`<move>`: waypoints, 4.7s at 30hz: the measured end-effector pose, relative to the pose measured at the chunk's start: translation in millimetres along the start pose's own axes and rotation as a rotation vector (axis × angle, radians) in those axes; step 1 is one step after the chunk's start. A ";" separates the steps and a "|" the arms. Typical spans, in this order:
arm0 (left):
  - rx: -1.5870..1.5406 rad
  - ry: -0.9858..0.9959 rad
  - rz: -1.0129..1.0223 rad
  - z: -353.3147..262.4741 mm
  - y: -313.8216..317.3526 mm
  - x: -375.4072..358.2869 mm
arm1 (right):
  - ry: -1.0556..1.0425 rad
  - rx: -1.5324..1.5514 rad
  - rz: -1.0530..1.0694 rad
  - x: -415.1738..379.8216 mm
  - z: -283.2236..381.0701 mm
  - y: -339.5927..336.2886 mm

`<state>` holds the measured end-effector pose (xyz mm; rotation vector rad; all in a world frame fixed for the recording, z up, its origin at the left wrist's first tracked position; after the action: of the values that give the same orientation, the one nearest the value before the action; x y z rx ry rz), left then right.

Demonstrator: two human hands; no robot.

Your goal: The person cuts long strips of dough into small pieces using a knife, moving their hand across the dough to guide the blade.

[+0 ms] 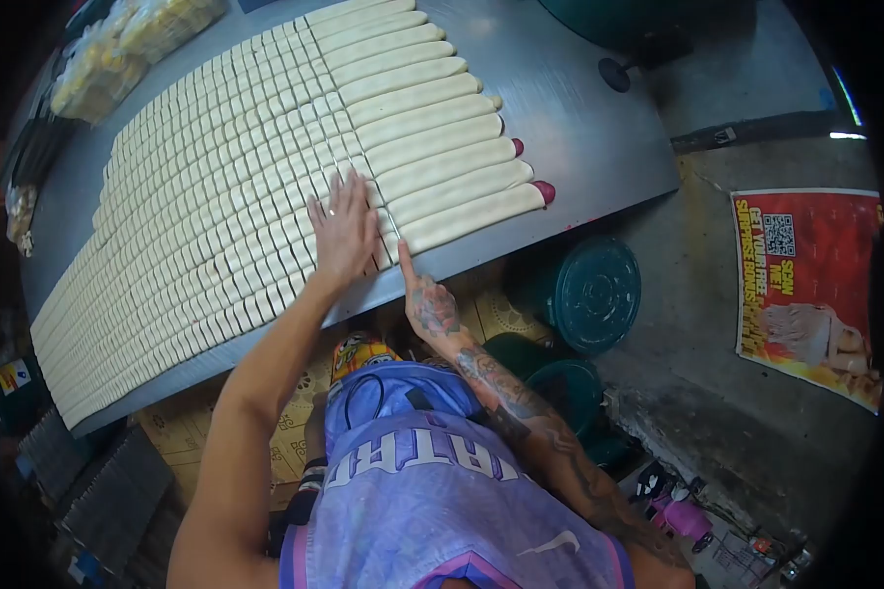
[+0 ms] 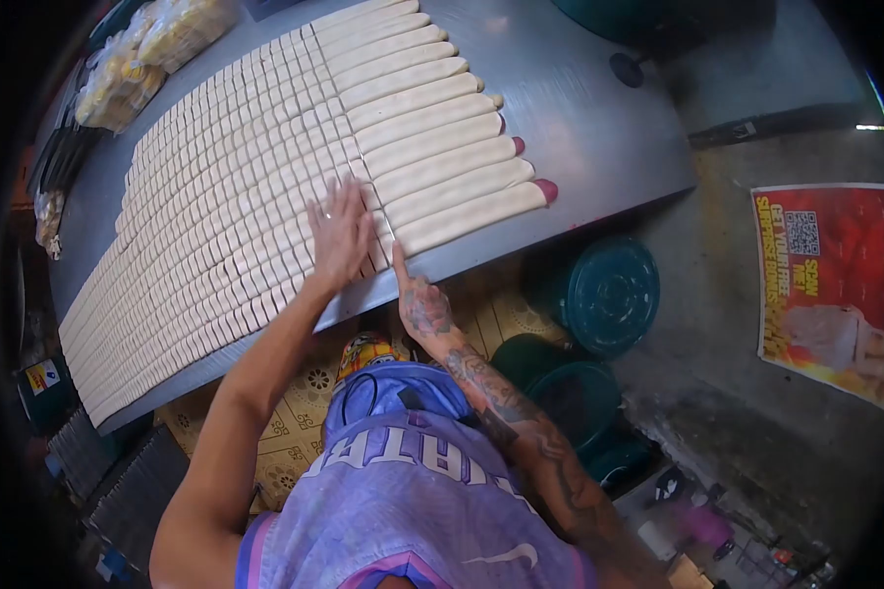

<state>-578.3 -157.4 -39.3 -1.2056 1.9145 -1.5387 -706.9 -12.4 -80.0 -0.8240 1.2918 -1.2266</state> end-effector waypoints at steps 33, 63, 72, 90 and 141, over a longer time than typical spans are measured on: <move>-0.008 -0.081 -0.133 326.0 -20.2 330.4 | -0.255 0.313 -0.173 487.7 157.3 -144.5; 0.031 -0.037 -0.197 275.6 -27.8 286.9 | -0.249 -0.265 -0.380 376.3 135.8 -122.5; 0.101 0.035 -0.078 207.3 -1.8 229.9 | -0.181 0.328 -0.007 301.1 97.0 -114.3; -0.004 -0.033 -0.024 71.4 0.8 107.0 | -0.006 0.344 0.152 117.6 21.7 -73.3; 0.024 -0.057 -0.116 312.8 -4.8 344.0 | -0.188 0.114 0.016 508.1 157.3 -164.3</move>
<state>-529.4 -619.2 -63.8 -1.3570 1.8134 -1.5627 -656.6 -563.9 -22.9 -0.8247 1.0657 -1.1691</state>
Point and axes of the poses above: each hand's wrist, its own x-axis towards the middle knuckle, its own y-axis out of the palm, z = x × y, the point moved 8 cm from there along x, towards the middle knuckle, and after that the axes turned 14 degrees about y, right-handed, at the moved point
